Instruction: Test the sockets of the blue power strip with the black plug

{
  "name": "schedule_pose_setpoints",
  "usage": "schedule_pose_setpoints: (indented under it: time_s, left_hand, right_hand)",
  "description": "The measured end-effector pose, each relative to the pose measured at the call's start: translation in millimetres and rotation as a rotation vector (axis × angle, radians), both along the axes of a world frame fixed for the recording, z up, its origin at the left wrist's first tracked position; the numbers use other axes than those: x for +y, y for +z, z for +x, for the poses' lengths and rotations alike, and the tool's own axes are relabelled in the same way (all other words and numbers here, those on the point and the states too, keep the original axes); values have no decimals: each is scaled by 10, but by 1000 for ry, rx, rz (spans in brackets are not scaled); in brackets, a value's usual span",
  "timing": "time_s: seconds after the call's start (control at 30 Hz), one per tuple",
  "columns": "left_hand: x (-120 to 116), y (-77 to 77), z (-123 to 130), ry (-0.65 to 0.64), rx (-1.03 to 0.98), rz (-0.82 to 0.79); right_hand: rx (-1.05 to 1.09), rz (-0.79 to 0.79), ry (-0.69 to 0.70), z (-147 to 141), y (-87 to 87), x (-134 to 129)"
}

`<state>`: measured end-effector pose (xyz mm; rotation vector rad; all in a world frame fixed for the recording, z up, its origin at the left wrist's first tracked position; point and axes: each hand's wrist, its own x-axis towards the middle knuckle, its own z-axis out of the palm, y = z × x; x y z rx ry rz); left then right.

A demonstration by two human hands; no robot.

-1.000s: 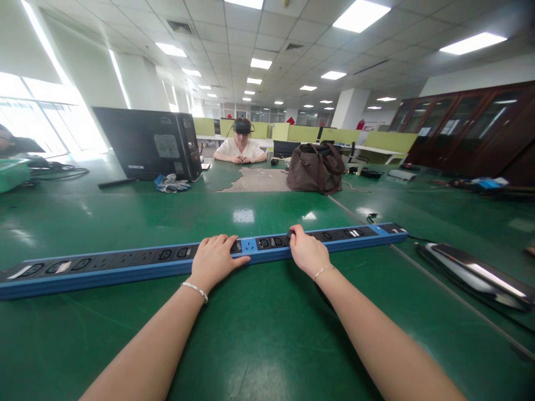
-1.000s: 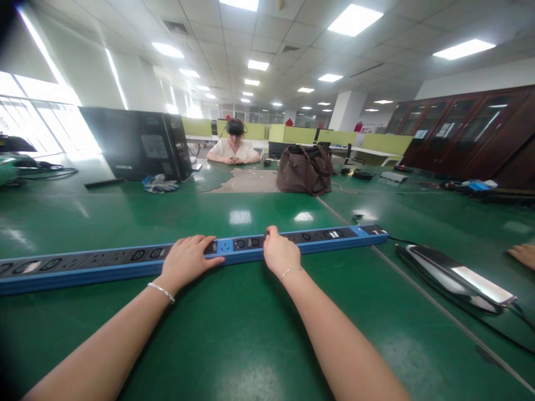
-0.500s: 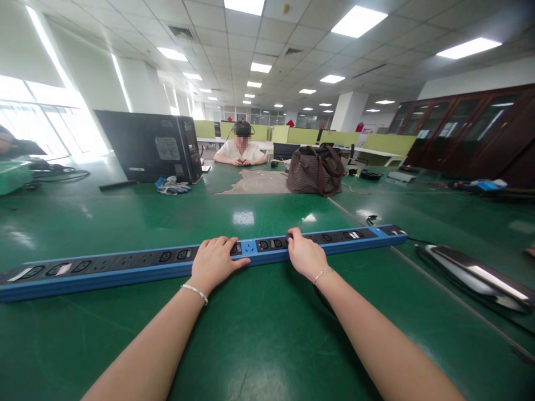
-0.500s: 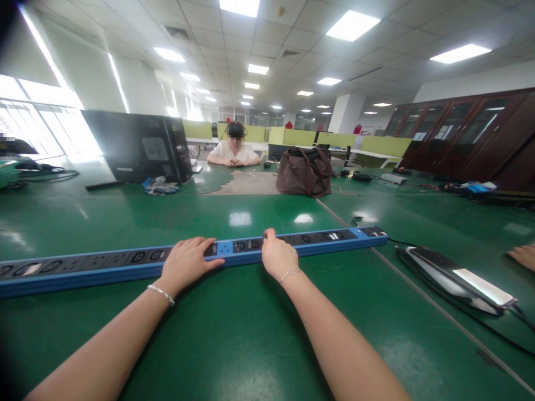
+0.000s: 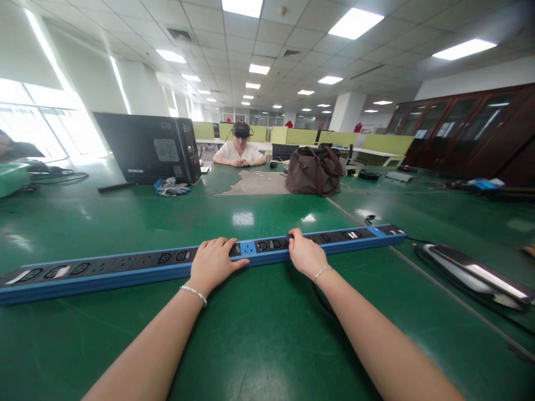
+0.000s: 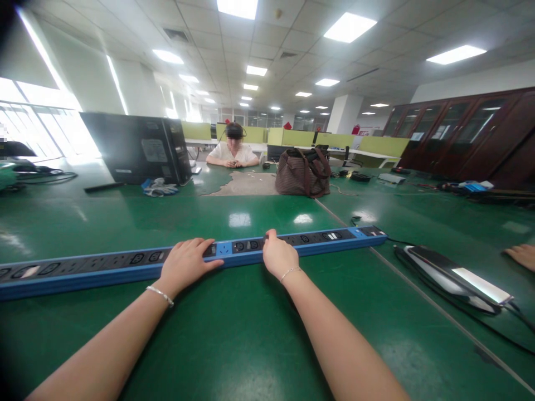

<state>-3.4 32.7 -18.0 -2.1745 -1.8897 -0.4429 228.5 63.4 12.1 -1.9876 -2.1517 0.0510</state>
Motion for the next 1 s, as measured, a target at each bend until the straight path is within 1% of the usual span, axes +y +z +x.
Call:
schedule_pose_setpoints:
  time_s: [0.17, 0.27, 0.43, 0.7, 0.9, 1.0]
  left_hand:
    - [0, -13, -10, -10, 3, 20]
    - [3, -16, -7, -8, 7, 17]
    - [7, -21, -8, -5, 19, 34]
    - [0, -3, 0, -1, 8, 14]
    - [0, 4, 0, 0, -2, -3]
    - [4, -7, -3, -2, 1, 5]
  right_hand:
    - [-29, 17, -19, -34, -10, -35]
    - [-47, 5, -8, -47, -16, -34]
    - [-82, 37, 11, -57, -51, -20]
    - [-86, 70, 9, -50, -53, -21]
    - [-111, 159, 76, -35, -38, -15]
    - [-40, 146, 84, -12, -46, 2]
